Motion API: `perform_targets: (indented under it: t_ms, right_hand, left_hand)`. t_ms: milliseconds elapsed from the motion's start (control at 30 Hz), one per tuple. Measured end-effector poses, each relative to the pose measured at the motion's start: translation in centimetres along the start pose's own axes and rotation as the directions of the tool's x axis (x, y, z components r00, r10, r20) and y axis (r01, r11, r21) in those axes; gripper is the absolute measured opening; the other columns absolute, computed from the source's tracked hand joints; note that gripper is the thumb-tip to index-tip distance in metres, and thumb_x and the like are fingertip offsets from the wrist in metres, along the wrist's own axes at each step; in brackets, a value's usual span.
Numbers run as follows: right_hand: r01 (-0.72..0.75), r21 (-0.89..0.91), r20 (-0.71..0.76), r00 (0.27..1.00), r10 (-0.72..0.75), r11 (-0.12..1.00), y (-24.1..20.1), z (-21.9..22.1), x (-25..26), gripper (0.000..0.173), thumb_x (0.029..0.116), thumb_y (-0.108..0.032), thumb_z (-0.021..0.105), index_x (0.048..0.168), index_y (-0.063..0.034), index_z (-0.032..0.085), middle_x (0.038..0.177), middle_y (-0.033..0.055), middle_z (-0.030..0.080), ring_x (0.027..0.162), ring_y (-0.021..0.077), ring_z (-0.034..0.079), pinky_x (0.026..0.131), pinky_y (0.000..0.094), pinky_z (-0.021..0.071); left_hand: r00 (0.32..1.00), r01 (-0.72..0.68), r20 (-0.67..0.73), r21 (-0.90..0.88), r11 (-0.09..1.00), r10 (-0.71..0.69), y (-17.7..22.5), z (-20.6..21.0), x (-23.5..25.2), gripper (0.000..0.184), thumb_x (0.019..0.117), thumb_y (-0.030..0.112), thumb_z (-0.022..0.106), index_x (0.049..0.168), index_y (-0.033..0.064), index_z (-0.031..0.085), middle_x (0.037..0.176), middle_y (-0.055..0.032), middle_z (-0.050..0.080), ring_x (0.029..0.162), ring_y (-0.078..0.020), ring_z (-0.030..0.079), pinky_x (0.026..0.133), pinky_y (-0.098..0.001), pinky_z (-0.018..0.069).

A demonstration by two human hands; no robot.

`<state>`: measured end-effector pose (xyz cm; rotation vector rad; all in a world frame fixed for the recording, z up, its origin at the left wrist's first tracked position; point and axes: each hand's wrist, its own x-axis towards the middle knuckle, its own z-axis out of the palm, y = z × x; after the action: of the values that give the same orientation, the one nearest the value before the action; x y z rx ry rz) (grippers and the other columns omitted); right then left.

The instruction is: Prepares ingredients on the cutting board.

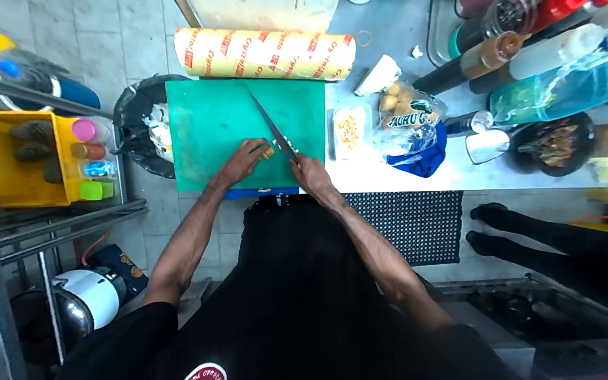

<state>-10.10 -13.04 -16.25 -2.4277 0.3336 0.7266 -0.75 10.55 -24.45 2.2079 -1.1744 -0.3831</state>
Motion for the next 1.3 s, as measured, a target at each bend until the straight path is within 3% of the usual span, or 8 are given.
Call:
perform_targets:
  t_ms: [100, 267, 400, 500, 600, 767, 1067, 1300]
  right_hand:
    - [-0.010, -0.020, 0.013, 1.000, 0.010, 1.000, 0.9, -0.7, -0.4, 0.039, 0.1078, -0.040, 0.045, 0.113, -0.0077, 0.066, 0.089, 0.0163, 0.069, 0.084, 0.0352, 0.071, 0.071, 0.0549, 0.0572]
    - [-0.040, -0.126, 0.073, 0.996, 0.049, 0.991, 0.8, -1.0, -1.7, 0.037, 0.1080, -0.039, 0.045, 0.114, -0.0086, 0.065, 0.094, 0.0181, 0.070, 0.090, 0.0377, 0.071, 0.073, 0.0562, 0.0578]
    - [-0.092, -0.207, 0.093, 0.989, 0.114, 0.974, 0.2, -0.5, -2.6, 0.035, 0.1084, -0.036, 0.044, 0.121, -0.0095, 0.062, 0.100, 0.0207, 0.070, 0.093, 0.0408, 0.072, 0.073, 0.0581, 0.0584]
    - [-0.103, -0.264, 0.097, 0.986, 0.133, 0.959, -0.2, -0.1, -3.2, 0.035, 0.1092, -0.035, 0.041, 0.123, -0.0091, 0.060, 0.099, 0.0211, 0.070, 0.092, 0.0416, 0.072, 0.071, 0.0575, 0.0586]
    - [-0.106, -0.305, 0.088, 0.986, 0.139, 0.947, -0.2, 0.3, -3.7, 0.035, 0.1099, -0.034, 0.039, 0.122, -0.0075, 0.059, 0.099, 0.0221, 0.069, 0.091, 0.0423, 0.072, 0.071, 0.0565, 0.0584]
    - [-0.109, -0.338, 0.053, 0.990, 0.134, 0.935, -0.1, 1.0, -4.7, 0.029, 0.1093, -0.028, 0.043, 0.117, -0.0052, 0.058, 0.091, 0.0215, 0.068, 0.084, 0.0420, 0.071, 0.064, 0.0552, 0.0576]
    - [-0.063, -0.279, -0.001, 0.998, 0.065, 0.958, -2.4, 3.7, 2.3, 0.030, 0.1099, -0.026, 0.040, 0.121, -0.0057, 0.060, 0.099, 0.0211, 0.070, 0.092, 0.0409, 0.072, 0.071, 0.0555, 0.0585]
    - [-0.111, -0.329, 0.103, 0.983, 0.153, 0.938, -3.4, 0.9, -1.6, 0.025, 0.1078, -0.021, 0.043, 0.120, -0.0052, 0.059, 0.101, 0.0215, 0.069, 0.093, 0.0411, 0.072, 0.071, 0.0555, 0.0589]
  left_hand:
    - [0.997, -0.073, 0.012, -0.005, 0.997, 0.074, -0.7, -0.1, 1.1, 0.032, 0.1050, 0.011, 0.053, 0.135, 0.0048, 0.063, 0.140, -0.0146, 0.060, 0.130, -0.0338, 0.055, 0.114, -0.0450, 0.0421]
    - [0.981, 0.160, -0.109, -0.011, 0.987, -0.160, 1.0, 1.6, 1.6, 0.032, 0.0998, 0.027, 0.066, 0.125, 0.0076, 0.068, 0.125, -0.0147, 0.066, 0.119, -0.0319, 0.061, 0.106, -0.0469, 0.0482]
    - [0.863, 0.429, -0.263, -0.072, 0.900, -0.432, 3.8, 3.7, 1.3, 0.038, 0.0948, 0.037, 0.071, 0.118, 0.0074, 0.068, 0.118, -0.0148, 0.067, 0.114, -0.0334, 0.062, 0.101, -0.0498, 0.0505]
    - [0.795, 0.505, -0.331, -0.104, 0.857, -0.508, 4.8, 4.4, 1.0, 0.045, 0.0920, 0.040, 0.074, 0.121, 0.0074, 0.066, 0.121, -0.0158, 0.065, 0.117, -0.0334, 0.061, 0.103, -0.0474, 0.0504]
    - [0.842, 0.418, -0.345, -0.071, 0.906, -0.415, 4.3, 4.3, 0.8, 0.041, 0.0971, 0.036, 0.068, 0.123, 0.0057, 0.065, 0.128, -0.0181, 0.062, 0.125, -0.0338, 0.057, 0.108, -0.0442, 0.0476]
    - [0.932, 0.234, -0.277, -0.033, 0.972, -0.234, 2.4, 4.0, 1.2, 0.026, 0.1029, 0.026, 0.060, 0.116, 0.0042, 0.068, 0.124, -0.0168, 0.065, 0.123, -0.0313, 0.060, 0.107, -0.0409, 0.0487]
    - [0.911, 0.203, -0.358, -0.051, 0.978, -0.207, 2.1, 4.6, 0.9, 0.023, 0.1008, 0.025, 0.064, 0.110, 0.0049, 0.071, 0.118, -0.0158, 0.068, 0.118, -0.0297, 0.062, 0.106, -0.0395, 0.0495]
    - [0.925, 0.158, -0.332, -0.109, 0.981, -0.186, 1.6, 4.3, 0.7, 0.022, 0.1029, 0.025, 0.062, 0.106, 0.0056, 0.072, 0.116, -0.0137, 0.067, 0.118, -0.0269, 0.062, 0.106, -0.0370, 0.0490]
